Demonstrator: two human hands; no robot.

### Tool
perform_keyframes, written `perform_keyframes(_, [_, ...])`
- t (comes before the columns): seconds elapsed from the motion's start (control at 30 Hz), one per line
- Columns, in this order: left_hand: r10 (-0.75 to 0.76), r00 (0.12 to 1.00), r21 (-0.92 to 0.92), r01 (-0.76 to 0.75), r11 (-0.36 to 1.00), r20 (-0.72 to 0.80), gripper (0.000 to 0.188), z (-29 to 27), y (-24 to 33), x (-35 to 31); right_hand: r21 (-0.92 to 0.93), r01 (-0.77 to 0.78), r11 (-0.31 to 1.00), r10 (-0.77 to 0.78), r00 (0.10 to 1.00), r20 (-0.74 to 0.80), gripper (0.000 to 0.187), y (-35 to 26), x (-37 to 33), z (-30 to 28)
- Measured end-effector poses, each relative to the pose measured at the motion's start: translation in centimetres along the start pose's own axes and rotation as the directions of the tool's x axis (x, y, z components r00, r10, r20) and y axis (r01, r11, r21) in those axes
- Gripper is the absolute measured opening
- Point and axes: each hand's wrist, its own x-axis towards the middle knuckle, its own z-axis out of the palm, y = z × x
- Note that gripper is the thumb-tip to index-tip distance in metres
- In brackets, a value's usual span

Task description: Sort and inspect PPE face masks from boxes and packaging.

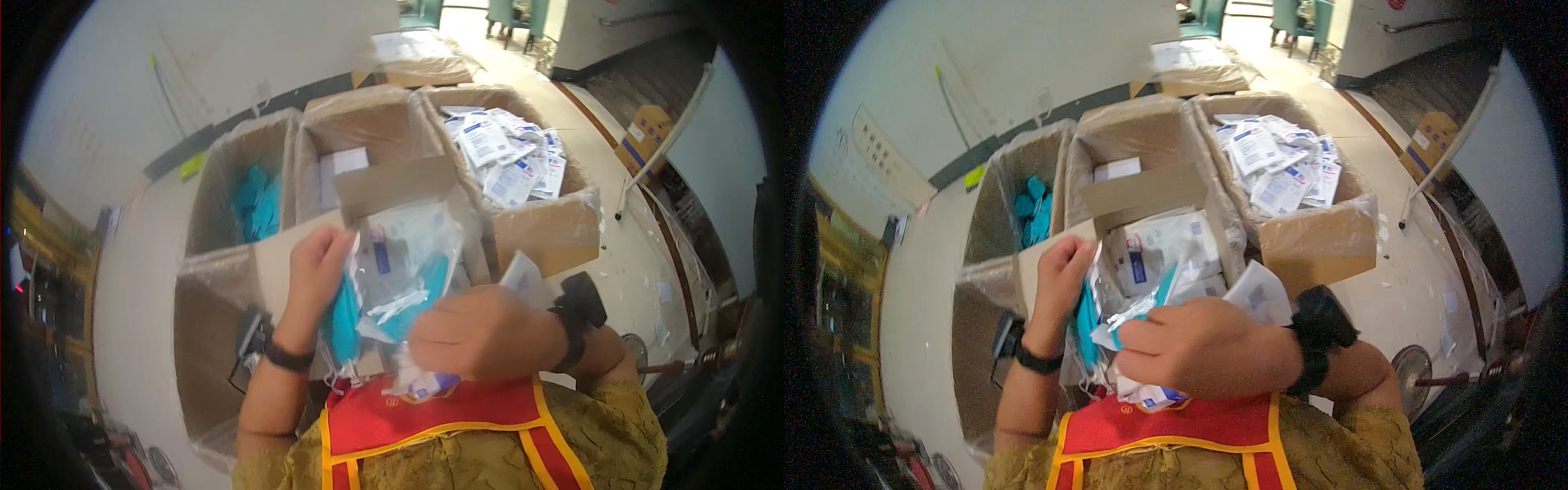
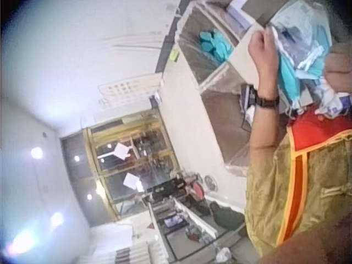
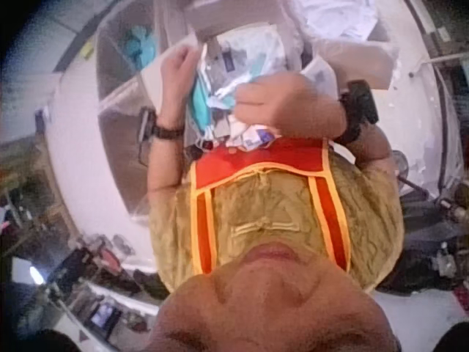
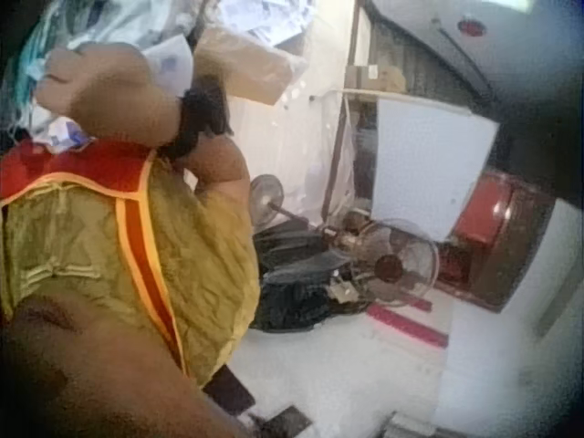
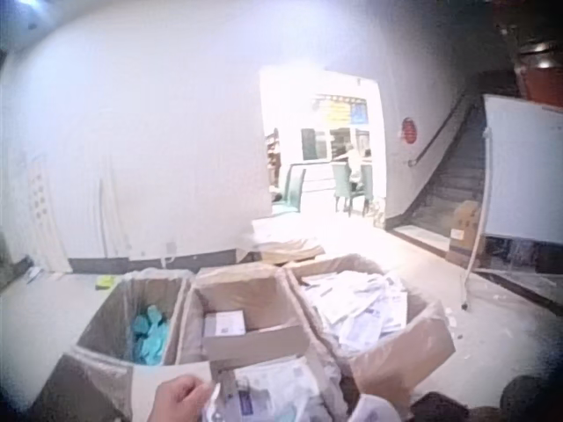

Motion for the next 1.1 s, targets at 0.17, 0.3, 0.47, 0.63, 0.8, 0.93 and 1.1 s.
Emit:
perform_keyframes(0.17, [0.076,0.993,0.203,-0.094,0.975,0.094,0.013,-0.3,-1.4,1.1,0.181,-0.113,0.977,0.129,0.989,-0.079,0.014,0.4,-1.6,0.3])
perform_keyframes(0.3, [0.268,0.963,0.403,-0.259,0.878,0.037,0.026,-2.6,3.0,-1.7,0.013,-0.276,0.961,0.268,0.919,-0.288,0.012,2.3,-2.0,1.6])
perform_keyframes(0.47, [0.223,0.921,0.402,-0.345,0.848,0.319,0.027,-4.2,8.9,-7.2,0.082,-0.425,0.901,0.428,0.843,-0.327,0.015,2.1,-1.9,2.5])
perform_keyframes(0.63, [0.329,0.894,0.149,-0.386,0.910,0.305,0.021,0.6,6.5,-9.2,0.112,-0.297,0.948,0.316,0.922,-0.222,0.011,0.8,-1.2,1.5])
perform_keyframes(0.8, [0.262,0.935,0.047,-0.281,0.958,0.240,0.020,2.8,4.9,-9.7,0.215,-0.204,0.955,0.256,0.933,-0.252,0.008,1.2,-2.9,3.9])
perform_keyframes(0.93, [0.359,0.894,-0.126,-0.337,0.933,0.267,0.023,4.7,3.7,-8.2,0.219,-0.392,0.893,0.440,0.862,-0.252,0.008,1.5,-6.3,4.1])
perform_keyframes(1.1, [0.429,0.901,-0.144,-0.417,0.898,0.065,0.025,2.9,5.4,-6.5,0.556,-0.417,0.719,0.674,0.616,-0.408,0.010,6.0,-12.1,3.6])
